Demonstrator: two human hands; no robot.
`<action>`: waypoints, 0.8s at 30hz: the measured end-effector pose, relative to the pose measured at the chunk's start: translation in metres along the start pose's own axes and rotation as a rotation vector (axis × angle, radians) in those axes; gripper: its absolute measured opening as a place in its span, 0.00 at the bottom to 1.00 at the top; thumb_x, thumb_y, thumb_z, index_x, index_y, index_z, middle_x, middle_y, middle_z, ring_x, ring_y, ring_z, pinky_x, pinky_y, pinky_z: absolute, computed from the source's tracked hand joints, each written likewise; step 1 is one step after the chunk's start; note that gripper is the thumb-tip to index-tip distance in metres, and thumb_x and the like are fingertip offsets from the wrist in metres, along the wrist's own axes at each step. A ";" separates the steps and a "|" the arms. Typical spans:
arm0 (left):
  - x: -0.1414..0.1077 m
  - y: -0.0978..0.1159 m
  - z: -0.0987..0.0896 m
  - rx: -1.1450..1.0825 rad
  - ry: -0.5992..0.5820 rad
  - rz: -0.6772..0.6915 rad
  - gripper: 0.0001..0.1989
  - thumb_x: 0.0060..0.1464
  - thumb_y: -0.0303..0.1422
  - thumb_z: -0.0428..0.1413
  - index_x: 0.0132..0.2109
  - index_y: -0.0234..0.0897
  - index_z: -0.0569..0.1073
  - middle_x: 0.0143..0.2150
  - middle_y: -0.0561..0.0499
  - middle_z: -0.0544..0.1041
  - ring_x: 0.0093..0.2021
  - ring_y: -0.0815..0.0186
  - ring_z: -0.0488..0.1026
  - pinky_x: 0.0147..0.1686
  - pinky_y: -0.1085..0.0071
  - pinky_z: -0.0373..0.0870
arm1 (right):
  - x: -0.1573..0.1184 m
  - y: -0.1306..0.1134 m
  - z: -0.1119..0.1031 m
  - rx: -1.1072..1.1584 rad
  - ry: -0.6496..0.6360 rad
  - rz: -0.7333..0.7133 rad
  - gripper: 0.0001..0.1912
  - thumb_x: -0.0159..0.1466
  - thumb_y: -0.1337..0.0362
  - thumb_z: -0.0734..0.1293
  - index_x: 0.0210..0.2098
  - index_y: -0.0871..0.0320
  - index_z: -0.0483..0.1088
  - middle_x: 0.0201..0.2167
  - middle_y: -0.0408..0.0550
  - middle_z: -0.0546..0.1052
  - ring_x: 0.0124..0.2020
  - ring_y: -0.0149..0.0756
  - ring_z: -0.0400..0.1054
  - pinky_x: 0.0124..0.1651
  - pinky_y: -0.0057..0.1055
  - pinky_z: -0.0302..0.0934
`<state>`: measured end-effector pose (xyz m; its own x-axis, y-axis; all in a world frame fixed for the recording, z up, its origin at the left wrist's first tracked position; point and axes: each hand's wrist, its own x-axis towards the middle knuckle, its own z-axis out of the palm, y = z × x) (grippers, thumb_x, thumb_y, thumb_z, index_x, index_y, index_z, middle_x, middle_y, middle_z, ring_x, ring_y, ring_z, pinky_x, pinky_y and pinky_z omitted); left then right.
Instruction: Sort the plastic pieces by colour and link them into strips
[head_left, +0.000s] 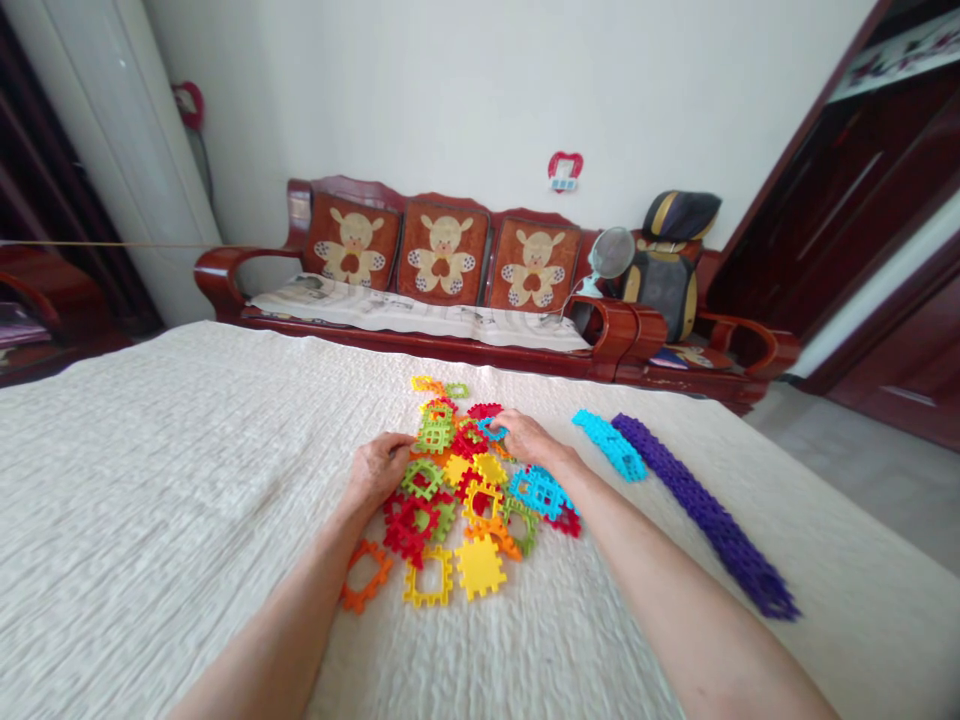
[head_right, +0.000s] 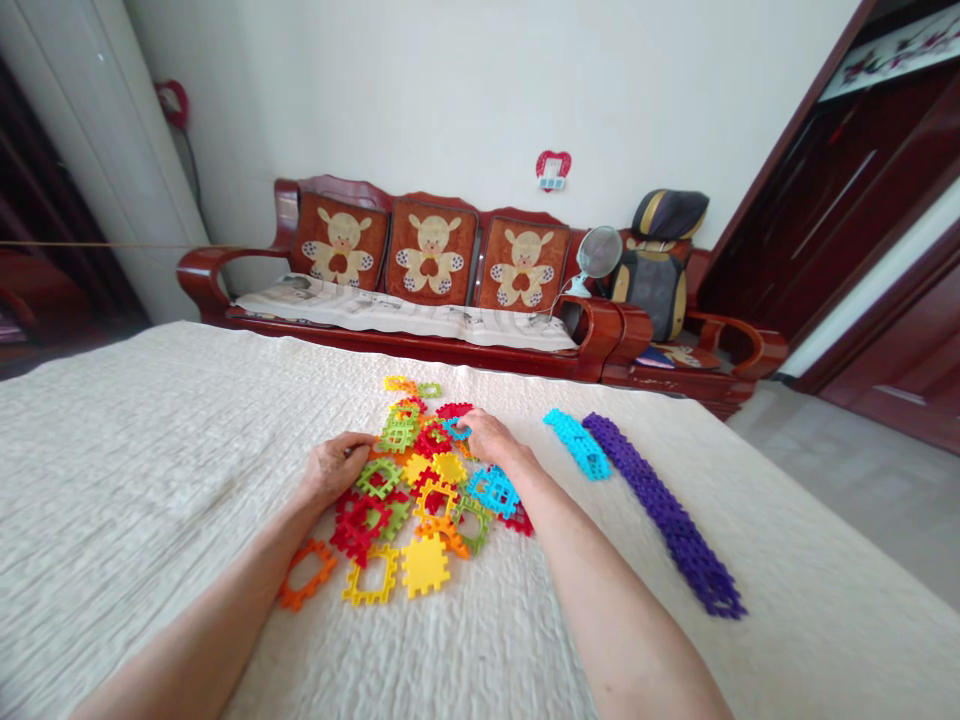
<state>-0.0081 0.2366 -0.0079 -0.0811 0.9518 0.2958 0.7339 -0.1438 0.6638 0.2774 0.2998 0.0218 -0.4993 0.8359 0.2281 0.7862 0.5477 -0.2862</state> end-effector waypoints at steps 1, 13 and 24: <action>0.000 0.000 0.000 0.001 0.001 -0.002 0.15 0.54 0.30 0.50 0.41 0.42 0.80 0.40 0.53 0.82 0.40 0.65 0.78 0.47 0.72 0.71 | 0.000 0.002 0.000 -0.001 0.018 -0.017 0.28 0.51 0.81 0.58 0.44 0.55 0.76 0.44 0.48 0.77 0.47 0.36 0.70 0.55 0.33 0.62; -0.001 0.000 0.000 -0.001 0.006 0.011 0.15 0.54 0.29 0.49 0.42 0.40 0.80 0.42 0.52 0.81 0.40 0.65 0.77 0.48 0.72 0.70 | -0.021 0.013 -0.018 0.055 0.288 0.036 0.25 0.49 0.79 0.58 0.40 0.57 0.76 0.42 0.49 0.77 0.45 0.37 0.71 0.52 0.35 0.64; -0.001 0.001 -0.001 -0.024 0.002 0.029 0.15 0.54 0.29 0.49 0.42 0.40 0.80 0.43 0.52 0.81 0.43 0.65 0.77 0.48 0.73 0.69 | -0.118 -0.012 -0.010 0.132 0.444 0.053 0.26 0.51 0.76 0.56 0.45 0.57 0.72 0.54 0.52 0.71 0.56 0.40 0.65 0.61 0.41 0.58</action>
<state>-0.0076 0.2349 -0.0071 -0.0615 0.9465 0.3169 0.7197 -0.1779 0.6711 0.3308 0.1945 0.0077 -0.2330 0.7819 0.5782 0.7387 0.5290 -0.4177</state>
